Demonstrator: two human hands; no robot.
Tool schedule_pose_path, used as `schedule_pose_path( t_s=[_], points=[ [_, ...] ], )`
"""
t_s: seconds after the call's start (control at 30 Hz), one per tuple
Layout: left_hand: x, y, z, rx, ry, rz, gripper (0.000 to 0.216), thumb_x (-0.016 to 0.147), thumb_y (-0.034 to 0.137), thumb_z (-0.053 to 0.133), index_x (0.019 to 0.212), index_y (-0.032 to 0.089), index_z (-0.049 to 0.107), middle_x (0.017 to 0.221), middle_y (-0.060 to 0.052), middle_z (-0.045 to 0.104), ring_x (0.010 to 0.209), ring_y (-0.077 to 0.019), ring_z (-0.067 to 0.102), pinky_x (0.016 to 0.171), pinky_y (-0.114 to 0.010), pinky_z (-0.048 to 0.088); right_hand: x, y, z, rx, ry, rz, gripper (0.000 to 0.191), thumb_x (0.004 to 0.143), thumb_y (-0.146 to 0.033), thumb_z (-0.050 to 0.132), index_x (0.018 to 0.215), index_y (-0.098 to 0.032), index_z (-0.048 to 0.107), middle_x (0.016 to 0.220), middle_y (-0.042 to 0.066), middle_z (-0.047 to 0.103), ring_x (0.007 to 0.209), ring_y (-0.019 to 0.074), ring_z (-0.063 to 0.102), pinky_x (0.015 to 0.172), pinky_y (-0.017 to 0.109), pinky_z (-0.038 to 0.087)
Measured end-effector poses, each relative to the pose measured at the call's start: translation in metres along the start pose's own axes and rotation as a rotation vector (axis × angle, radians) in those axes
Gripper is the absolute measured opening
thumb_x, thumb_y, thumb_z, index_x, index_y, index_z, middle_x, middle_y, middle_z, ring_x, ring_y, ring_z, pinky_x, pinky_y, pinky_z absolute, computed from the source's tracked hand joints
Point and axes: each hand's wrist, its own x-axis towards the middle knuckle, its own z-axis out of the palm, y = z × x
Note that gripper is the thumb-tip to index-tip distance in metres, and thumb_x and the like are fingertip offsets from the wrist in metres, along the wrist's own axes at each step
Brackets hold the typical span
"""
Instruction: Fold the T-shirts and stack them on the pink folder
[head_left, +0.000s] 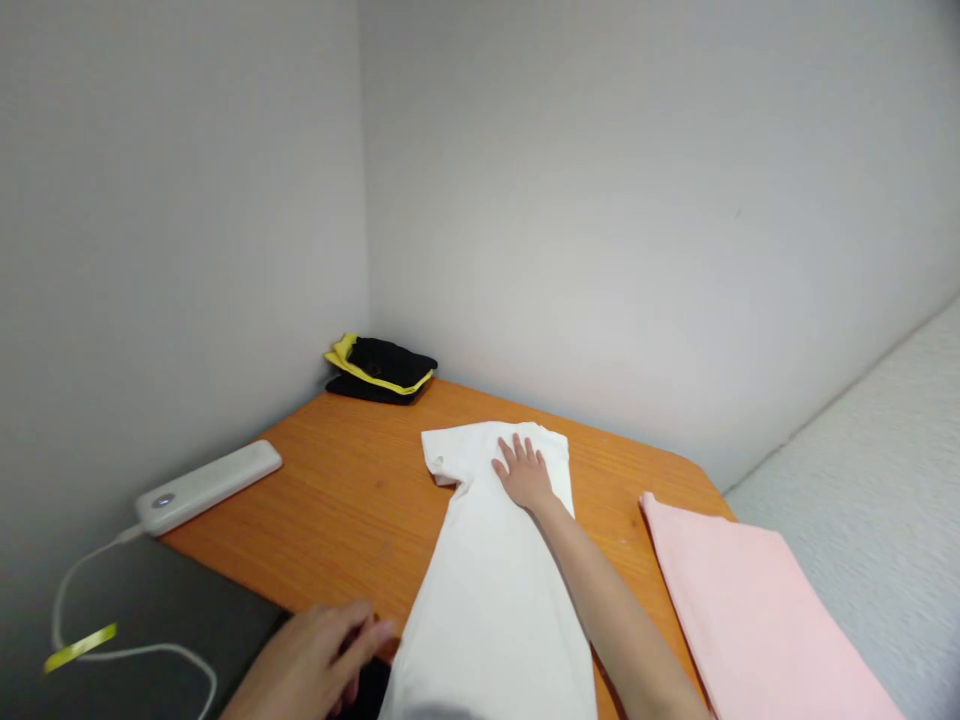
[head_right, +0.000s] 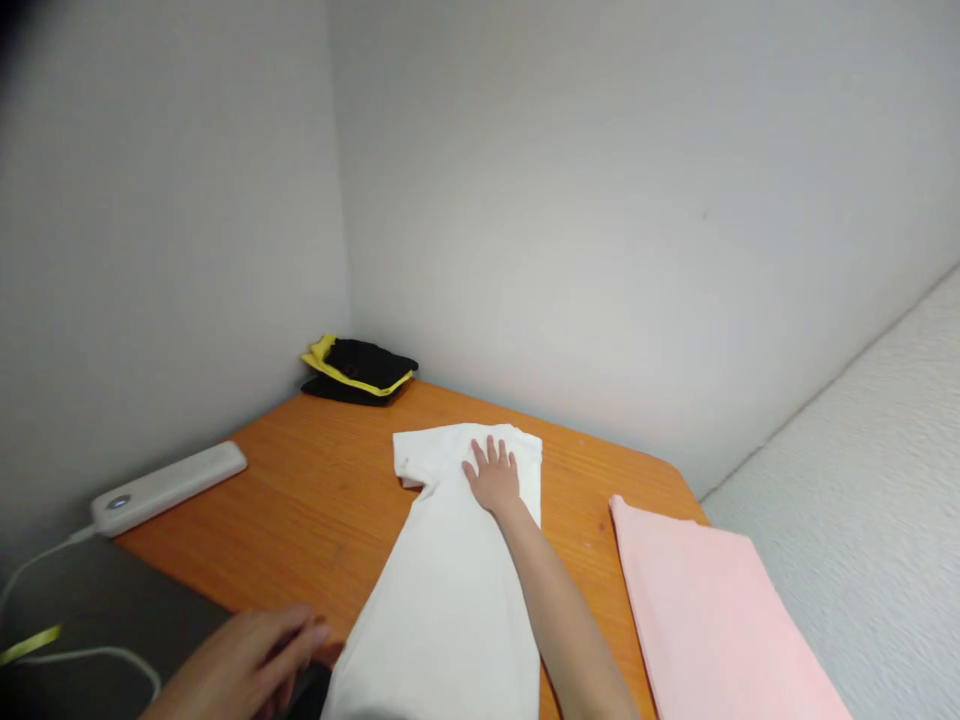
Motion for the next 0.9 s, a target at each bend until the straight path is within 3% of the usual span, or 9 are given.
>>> schedule_pose_path(
  t_s=[0.07, 0.13, 0.23, 0.33, 0.47, 0.7, 0.8, 0.9],
  points=[
    [0.038, 0.019, -0.018, 0.024, 0.01, 0.123, 0.042, 0.088, 0.056, 0.045, 0.064, 0.023, 0.059, 0.053, 0.001, 0.062, 0.052, -0.0169, 0.058, 0.055, -0.024, 0.035, 0.003, 0.001, 0.001, -0.02, 0.003, -0.001, 0.059, 0.099, -0.058, 0.024, 0.153, -0.036, 0.017, 0.161, 0.0, 0.008, 0.147, 0.0225, 0.002, 0.117, 0.044, 0.01],
    [0.082, 0.034, -0.025, 0.117, 0.148, 0.201, 0.037, 0.09, 0.048, 0.043, 0.07, 0.022, 0.06, 0.063, -0.001, 0.065, 0.062, -0.0175, 0.06, 0.061, -0.025, 0.036, 0.005, 0.002, 0.001, -0.032, 0.007, -0.003, 0.058, 0.099, -0.057, 0.024, 0.153, -0.036, 0.018, 0.161, -0.001, 0.009, 0.147, 0.0213, 0.002, 0.117, 0.043, 0.01],
    [0.141, 0.045, -0.011, 0.246, 0.145, 0.182, 0.033, 0.087, 0.044, 0.048, 0.071, 0.019, 0.063, 0.074, -0.005, 0.067, 0.071, -0.0191, 0.06, 0.063, -0.026, 0.034, 0.006, 0.003, -0.001, -0.031, 0.017, -0.018, 0.058, 0.1, -0.056, 0.024, 0.153, -0.035, 0.019, 0.161, 0.0, 0.009, 0.147, 0.0211, 0.003, 0.117, 0.042, 0.01],
    [0.177, 0.048, 0.016, 0.28, 0.134, 0.132, 0.031, 0.078, 0.047, 0.06, 0.071, 0.017, 0.064, 0.076, -0.006, 0.067, 0.073, -0.0206, 0.06, 0.061, -0.027, 0.033, 0.006, 0.004, -0.002, -0.005, 0.019, -0.031, 0.059, 0.1, -0.056, 0.022, 0.154, -0.033, 0.019, 0.161, 0.001, 0.008, 0.147, 0.023, 0.003, 0.117, 0.043, 0.009],
    [0.195, 0.04, 0.036, 0.309, 0.133, 0.074, 0.027, 0.076, 0.041, 0.065, 0.073, 0.015, 0.065, 0.08, -0.007, 0.068, 0.073, -0.0203, 0.061, 0.06, -0.026, 0.034, 0.007, 0.005, 0.001, 0.036, 0.032, -0.043, 0.061, 0.1, -0.058, 0.022, 0.154, -0.03, 0.02, 0.161, 0.003, 0.008, 0.147, 0.0251, 0.002, 0.117, 0.046, 0.007],
    [0.196, 0.013, 0.022, 0.42, 0.082, 0.056, 0.02, 0.081, 0.035, 0.061, 0.075, 0.016, 0.066, 0.081, -0.006, 0.07, 0.075, -0.0202, 0.061, 0.06, -0.027, 0.034, 0.009, 0.008, 0.003, 0.097, 0.056, -0.047, 0.065, 0.099, -0.06, 0.022, 0.154, -0.025, 0.022, 0.161, 0.004, 0.009, 0.147, 0.0254, 0.002, 0.117, 0.046, 0.004],
    [0.214, 0.018, 0.013, 0.467, 0.085, 0.026, 0.021, 0.088, 0.029, 0.052, 0.082, 0.015, 0.067, 0.087, -0.009, 0.07, 0.079, -0.0204, 0.062, 0.065, -0.028, 0.039, 0.009, 0.008, 0.003, 0.112, 0.059, -0.052, 0.067, 0.099, -0.06, 0.023, 0.154, -0.023, 0.023, 0.16, 0.006, 0.01, 0.147, 0.026, 0.003, 0.117, 0.046, 0.005],
    [0.246, 0.034, 0.009, 0.507, 0.157, 0.012, 0.027, 0.096, 0.028, 0.043, 0.104, 0.012, 0.063, 0.105, -0.013, 0.066, 0.096, -0.0214, 0.061, 0.081, -0.034, 0.045, 0.008, 0.006, 0.0, 0.113, 0.079, -0.053, 0.069, 0.099, -0.058, 0.024, 0.153, -0.015, 0.024, 0.16, 0.01, 0.013, 0.147, 0.0256, 0.004, 0.117, 0.044, 0.005]
  ],
)
